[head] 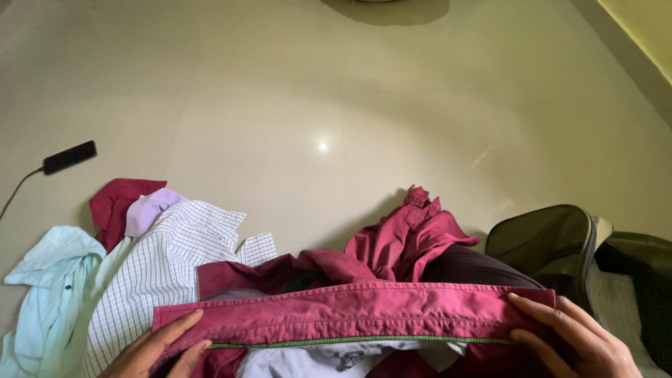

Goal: The person folds a striped shirt by hand on the floor and places it into a bag. They then spread out a red shirt and fasten the buttons.

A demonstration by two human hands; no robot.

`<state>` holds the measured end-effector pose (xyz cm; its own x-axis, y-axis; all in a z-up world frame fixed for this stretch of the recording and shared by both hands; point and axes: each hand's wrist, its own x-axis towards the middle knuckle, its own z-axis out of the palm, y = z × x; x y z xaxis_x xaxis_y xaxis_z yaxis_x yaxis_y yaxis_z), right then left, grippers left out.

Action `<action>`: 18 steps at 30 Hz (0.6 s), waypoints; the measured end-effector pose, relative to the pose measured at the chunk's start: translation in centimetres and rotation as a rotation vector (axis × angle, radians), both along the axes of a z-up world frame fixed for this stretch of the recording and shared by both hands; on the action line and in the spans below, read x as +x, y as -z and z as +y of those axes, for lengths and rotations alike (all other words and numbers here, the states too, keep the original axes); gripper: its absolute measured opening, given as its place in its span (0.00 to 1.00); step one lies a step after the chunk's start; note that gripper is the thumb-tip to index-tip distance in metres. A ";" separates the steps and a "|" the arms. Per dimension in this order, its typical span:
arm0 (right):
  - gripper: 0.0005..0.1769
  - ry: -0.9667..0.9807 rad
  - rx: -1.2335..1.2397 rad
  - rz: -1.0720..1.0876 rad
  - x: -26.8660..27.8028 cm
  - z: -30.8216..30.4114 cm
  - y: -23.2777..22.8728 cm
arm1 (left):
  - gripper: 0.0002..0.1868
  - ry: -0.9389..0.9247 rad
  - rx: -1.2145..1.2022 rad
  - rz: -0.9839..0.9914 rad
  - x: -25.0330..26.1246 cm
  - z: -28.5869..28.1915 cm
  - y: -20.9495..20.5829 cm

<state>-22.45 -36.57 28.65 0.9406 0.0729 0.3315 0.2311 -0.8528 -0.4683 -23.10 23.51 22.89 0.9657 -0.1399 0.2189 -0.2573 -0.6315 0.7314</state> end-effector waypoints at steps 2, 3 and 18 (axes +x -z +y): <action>0.30 0.018 -0.033 -0.051 0.0 0.2 0.1 | 0.23 -0.044 0.021 -0.192 -1.1 -0.1 0.5; 0.29 0.037 -0.012 -0.028 0.0 0.1 0.0 | 0.20 -0.063 0.031 -0.288 -1.5 -0.3 0.5; 0.11 0.142 0.066 -0.161 1.0 0.8 -0.4 | 0.15 -0.193 0.128 -0.373 -1.4 -1.4 -1.5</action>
<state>-21.49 -35.75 29.09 0.8743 -0.0830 0.4782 0.1875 -0.8510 -0.4905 -24.48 22.09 24.43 0.8350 -0.0132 0.5501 -0.3570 -0.7737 0.5234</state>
